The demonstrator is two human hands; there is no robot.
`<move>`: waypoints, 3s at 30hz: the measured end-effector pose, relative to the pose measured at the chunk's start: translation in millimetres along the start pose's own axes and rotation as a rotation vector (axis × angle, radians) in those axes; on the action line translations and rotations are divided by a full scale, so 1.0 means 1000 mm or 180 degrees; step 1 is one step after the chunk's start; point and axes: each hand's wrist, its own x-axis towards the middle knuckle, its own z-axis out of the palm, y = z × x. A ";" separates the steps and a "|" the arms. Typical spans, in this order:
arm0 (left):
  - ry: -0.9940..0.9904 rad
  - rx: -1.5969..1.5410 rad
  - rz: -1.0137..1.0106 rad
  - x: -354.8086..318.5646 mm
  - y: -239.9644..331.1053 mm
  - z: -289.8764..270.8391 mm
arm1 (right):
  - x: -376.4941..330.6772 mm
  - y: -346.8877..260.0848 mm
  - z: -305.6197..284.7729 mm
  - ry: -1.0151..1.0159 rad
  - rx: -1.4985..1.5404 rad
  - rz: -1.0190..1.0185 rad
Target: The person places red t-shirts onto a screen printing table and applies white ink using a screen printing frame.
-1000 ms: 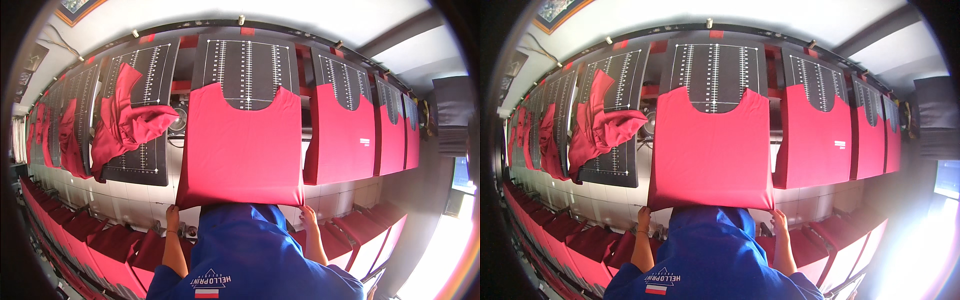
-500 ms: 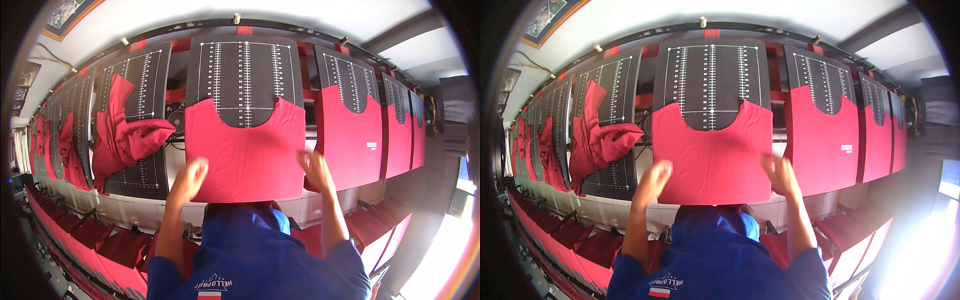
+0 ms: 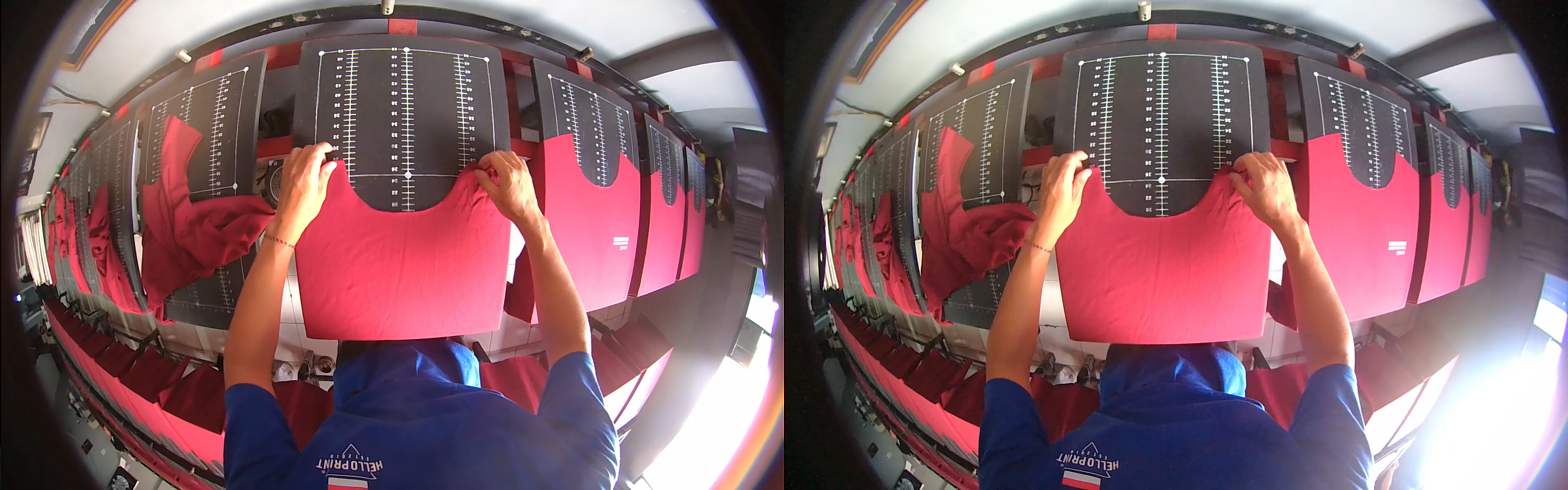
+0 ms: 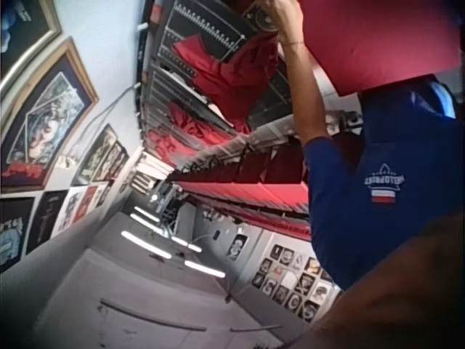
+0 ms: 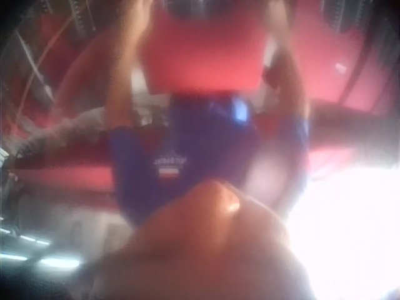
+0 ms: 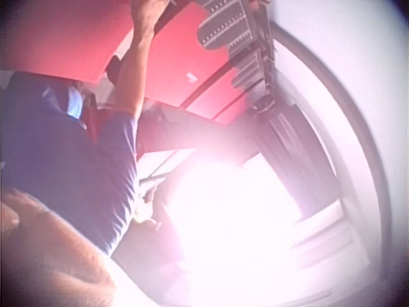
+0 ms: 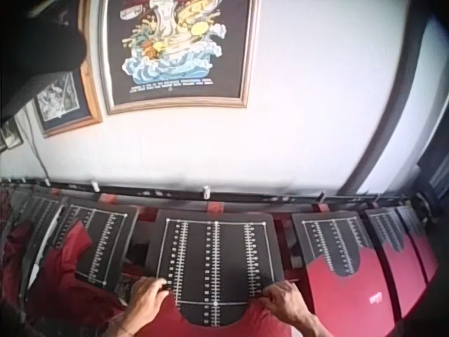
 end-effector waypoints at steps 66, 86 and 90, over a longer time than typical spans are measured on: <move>-0.0235 -0.4178 -0.4298 -0.312 -0.005 0.019 | -0.321 0.002 0.080 -0.0210 0.4861 0.3780; 0.0283 -0.4285 -0.4019 -0.286 -0.014 -0.004 | -0.324 0.001 0.066 0.0447 0.3139 0.3310; -0.0455 -0.4104 -0.4455 -0.246 -0.003 -0.006 | -0.233 -0.074 0.031 0.0744 -0.0237 0.1551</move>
